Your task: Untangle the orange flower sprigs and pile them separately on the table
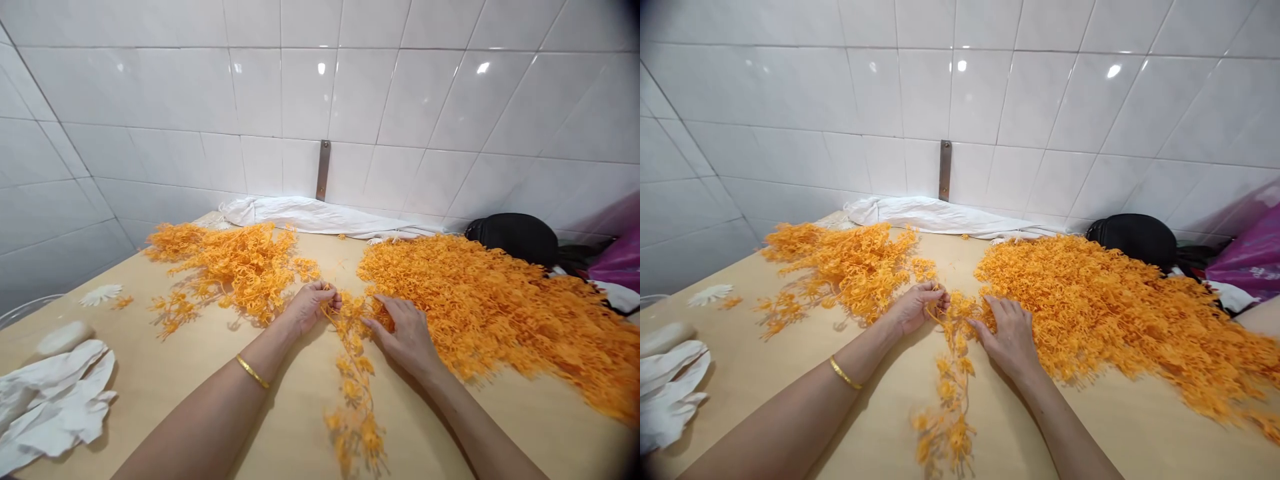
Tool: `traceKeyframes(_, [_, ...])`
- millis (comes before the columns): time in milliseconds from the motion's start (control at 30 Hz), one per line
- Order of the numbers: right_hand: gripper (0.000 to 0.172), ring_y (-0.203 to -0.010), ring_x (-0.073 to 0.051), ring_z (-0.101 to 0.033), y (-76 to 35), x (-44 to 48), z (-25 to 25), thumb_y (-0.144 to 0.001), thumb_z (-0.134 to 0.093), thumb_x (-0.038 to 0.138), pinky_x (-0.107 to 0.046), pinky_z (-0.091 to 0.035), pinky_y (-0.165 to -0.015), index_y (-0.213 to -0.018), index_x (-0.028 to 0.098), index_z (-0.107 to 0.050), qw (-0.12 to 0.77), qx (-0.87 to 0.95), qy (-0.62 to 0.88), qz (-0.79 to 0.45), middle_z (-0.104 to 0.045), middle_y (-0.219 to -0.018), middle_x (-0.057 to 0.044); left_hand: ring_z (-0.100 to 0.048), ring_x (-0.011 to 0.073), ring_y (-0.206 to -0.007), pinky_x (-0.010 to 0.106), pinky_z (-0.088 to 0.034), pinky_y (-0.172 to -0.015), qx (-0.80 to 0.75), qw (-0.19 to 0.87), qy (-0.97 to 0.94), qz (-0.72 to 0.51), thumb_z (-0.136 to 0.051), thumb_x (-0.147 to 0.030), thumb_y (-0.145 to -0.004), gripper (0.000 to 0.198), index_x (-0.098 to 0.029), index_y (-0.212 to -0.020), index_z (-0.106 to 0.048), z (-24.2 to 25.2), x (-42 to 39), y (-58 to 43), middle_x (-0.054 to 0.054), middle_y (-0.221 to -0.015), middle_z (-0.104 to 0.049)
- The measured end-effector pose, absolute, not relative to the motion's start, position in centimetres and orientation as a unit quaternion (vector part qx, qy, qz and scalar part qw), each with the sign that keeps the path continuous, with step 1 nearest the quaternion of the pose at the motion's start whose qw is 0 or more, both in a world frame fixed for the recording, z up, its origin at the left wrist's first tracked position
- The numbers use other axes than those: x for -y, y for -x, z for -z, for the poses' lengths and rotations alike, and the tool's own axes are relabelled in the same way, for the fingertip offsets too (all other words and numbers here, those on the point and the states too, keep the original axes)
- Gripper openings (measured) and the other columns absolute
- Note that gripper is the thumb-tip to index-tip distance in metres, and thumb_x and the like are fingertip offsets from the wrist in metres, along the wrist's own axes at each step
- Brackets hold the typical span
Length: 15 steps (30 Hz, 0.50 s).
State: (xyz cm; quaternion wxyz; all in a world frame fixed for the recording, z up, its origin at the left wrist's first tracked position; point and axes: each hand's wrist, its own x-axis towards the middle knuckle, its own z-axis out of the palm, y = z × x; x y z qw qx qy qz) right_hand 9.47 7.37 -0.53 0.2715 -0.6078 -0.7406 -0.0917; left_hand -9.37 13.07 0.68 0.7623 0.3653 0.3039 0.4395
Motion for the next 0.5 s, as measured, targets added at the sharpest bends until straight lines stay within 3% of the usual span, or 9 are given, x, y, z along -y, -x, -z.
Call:
traceKeyframes(133, [0.03,-0.084,-0.019,-0.054,-10.2,-7.5,0.3,-0.086,-0.035,0.035,-0.032,-0.033,-0.071,-0.103,0.018,-0.052,0.3,0.72,0.622,0.069,-0.06,-0.093,-0.007,-0.051,0.0075,-0.043,0.017,-0.038,-0.042,-0.347,0.754,-0.356,-0.431,-0.049,-0.011,-0.073,0.005,-0.014,-0.069,-0.05,-1.0,-13.2,9.4,0.001,-0.057,-0.055])
traceKeyframes(267, [0.023,-0.079,-0.02,-0.051,-11.2,-7.6,0.5,-0.085,-0.036,0.026,-0.032,-0.031,-0.066,-0.09,0.018,-0.057,0.234,0.699,0.666,0.115,-0.058,-0.086,-0.006,-0.043,0.0055,-0.036,0.014,-0.029,-0.033,-0.367,0.749,-0.346,-0.429,-0.045,-0.018,-0.077,0.01,-0.014,-0.071,-0.052,-0.8,-13.6,9.5,0.0,-0.051,-0.052])
traceKeyframes(367, [0.021,-0.077,-0.021,-0.047,-11.3,-7.3,0.2,-0.083,-0.039,0.026,-0.033,-0.028,-0.064,-0.079,0.018,-0.058,0.211,0.68,0.679,0.178,-0.057,-0.078,-0.007,-0.044,0.0076,-0.035,0.017,-0.033,-0.034,-0.332,0.779,-0.334,-0.413,-0.046,-0.023,-0.077,0.012,-0.014,-0.072,-0.052,-0.6,-13.6,9.7,-0.001,-0.049,-0.05])
traceKeyframes(500, [0.02,-0.078,-0.02,-0.046,-10.6,-7.0,-1.1,-0.083,-0.04,0.023,-0.032,-0.028,-0.065,-0.077,0.019,-0.058,0.289,0.674,0.653,0.186,-0.058,-0.078,-0.005,-0.042,0.0086,-0.033,0.02,-0.035,-0.032,-0.281,0.819,-0.333,-0.374,-0.049,-0.026,-0.075,0.012,-0.014,-0.073,-0.052,-0.7,-13.5,10.0,-0.003,-0.047,-0.046])
